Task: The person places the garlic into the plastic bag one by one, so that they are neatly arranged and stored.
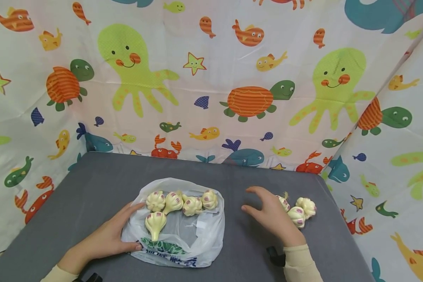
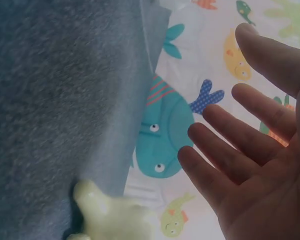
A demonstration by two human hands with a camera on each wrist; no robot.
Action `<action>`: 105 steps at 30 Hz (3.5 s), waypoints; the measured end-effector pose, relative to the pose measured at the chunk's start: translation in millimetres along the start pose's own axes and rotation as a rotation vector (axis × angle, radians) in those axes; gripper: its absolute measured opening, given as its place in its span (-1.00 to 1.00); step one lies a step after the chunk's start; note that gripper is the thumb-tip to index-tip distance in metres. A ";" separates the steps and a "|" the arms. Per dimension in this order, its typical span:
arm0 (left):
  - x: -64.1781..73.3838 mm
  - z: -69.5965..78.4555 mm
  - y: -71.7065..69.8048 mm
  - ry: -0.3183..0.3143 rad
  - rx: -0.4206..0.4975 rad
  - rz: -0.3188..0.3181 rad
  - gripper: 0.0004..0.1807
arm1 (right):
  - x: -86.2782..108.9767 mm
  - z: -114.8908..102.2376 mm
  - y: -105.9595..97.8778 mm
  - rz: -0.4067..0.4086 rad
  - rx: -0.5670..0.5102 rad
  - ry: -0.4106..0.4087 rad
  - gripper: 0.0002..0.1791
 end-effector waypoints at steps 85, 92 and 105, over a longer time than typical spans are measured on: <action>0.1 -3.7 0.8 0.010 -0.016 0.004 0.28 | -1.5 67.0 -11.4 -0.030 0.102 0.179 -0.22; 0.6 -0.6 -1.2 0.016 -0.016 0.007 0.29 | -0.9 55.1 -10.4 -0.016 0.102 0.152 -0.23; 0.4 1.1 -1.0 0.024 -0.030 0.010 0.29 | -1.0 30.6 -7.9 -0.004 0.079 0.124 -0.16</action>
Point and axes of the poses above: each hand's wrist, its own x-axis away from the middle knuckle, its own y-axis out of the palm, z = x × y, the point moved 7 cm from there along -x, towards the middle knuckle, and after that the axes turned 11 degrees about y, right-handed, at the moved point
